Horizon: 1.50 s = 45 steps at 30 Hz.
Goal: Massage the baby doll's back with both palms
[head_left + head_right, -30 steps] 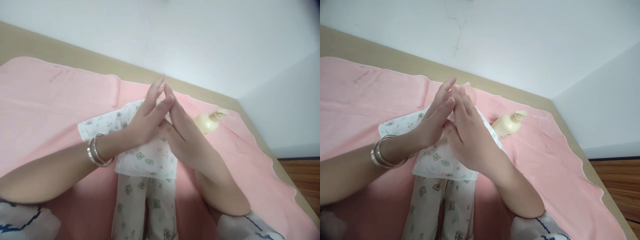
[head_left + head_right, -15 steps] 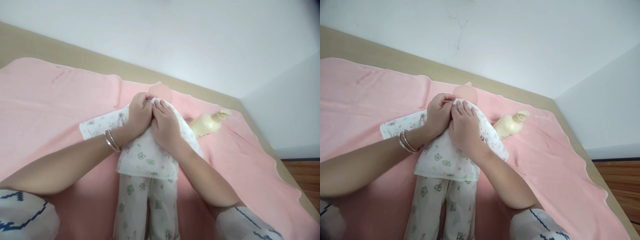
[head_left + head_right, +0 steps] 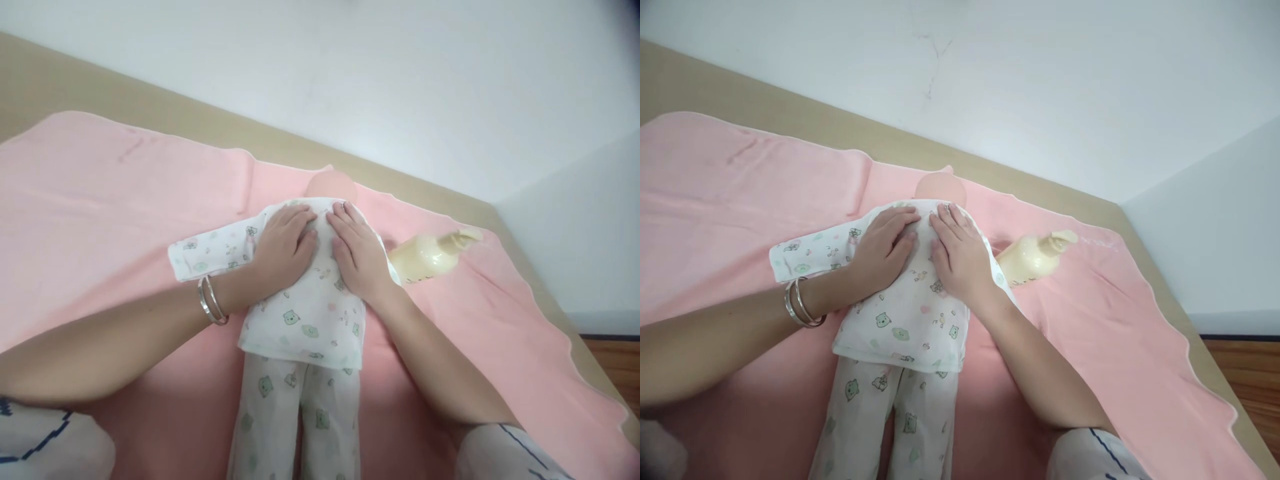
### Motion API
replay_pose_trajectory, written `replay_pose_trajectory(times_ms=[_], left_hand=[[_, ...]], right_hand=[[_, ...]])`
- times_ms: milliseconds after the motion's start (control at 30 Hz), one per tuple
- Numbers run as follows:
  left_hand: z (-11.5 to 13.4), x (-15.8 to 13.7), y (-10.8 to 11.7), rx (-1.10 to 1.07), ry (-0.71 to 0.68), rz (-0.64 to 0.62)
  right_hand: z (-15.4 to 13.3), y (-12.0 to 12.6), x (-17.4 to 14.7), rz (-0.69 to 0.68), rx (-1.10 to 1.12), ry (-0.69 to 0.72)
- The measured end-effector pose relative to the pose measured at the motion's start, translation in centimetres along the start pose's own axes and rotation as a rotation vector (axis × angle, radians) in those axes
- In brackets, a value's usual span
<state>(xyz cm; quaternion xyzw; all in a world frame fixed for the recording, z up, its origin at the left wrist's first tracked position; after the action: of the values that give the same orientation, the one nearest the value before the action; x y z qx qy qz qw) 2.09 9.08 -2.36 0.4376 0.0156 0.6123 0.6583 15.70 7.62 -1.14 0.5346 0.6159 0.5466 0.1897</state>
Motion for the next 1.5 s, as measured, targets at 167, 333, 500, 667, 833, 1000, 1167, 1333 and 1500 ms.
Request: replay_pose_trajectory(times_ms=[167, 333, 500, 667, 833, 1000, 1167, 1333, 1500], left_hand=[[-0.6, -0.1, 0.0, -0.029, 0.029, 0.0], [-0.5, -0.1, 0.3, -0.049, 0.057, 0.002], [-0.3, 0.0, 0.3, -0.039, 0.09, -0.017], [-0.3, 0.0, 0.3, -0.04, 0.091, -0.018], [-0.5, -0.1, 0.2, -0.059, 0.078, -0.014], [-0.3, -0.1, 0.3, -0.08, 0.084, -0.022], [-0.1, 0.1, 0.3, -0.057, 0.093, -0.042], [-0.5, -0.1, 0.1, -0.064, 0.099, -0.034], [-0.6, -0.1, 0.1, -0.067, 0.095, -0.018]], right_hand=[[-4.4, -0.9, -2.2, -0.106, -0.141, -0.044], [-5.8, -1.1, -2.4, -0.178, -0.109, -0.005], [-1.1, -0.5, -0.2, -0.178, -0.025, -0.11], [-0.3, -0.1, -0.5, -0.145, -0.066, -0.25], [-5.5, -0.9, -2.9, -0.146, -0.139, -0.1], [-4.8, -1.2, -1.9, -0.177, -0.062, 0.0], [-1.1, -0.5, 0.0, -0.154, -0.026, -0.112], [-4.9, -0.5, -2.4, -0.126, -0.134, -0.104], [-6.8, -1.2, -3.3, -0.176, -0.127, -0.019]])
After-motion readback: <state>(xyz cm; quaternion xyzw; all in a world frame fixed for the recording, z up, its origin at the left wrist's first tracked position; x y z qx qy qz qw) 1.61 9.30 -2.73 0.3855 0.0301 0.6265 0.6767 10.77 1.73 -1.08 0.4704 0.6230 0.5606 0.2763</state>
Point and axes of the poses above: each hand's wrist, its own x-axis towards the middle knuckle, its own y-axis out of the back of the hand, z = x × y, the point moved 8 cm from there along x, towards the middle knuckle, and after that the axes turned 1 degree about x, right-handed, at the moved point
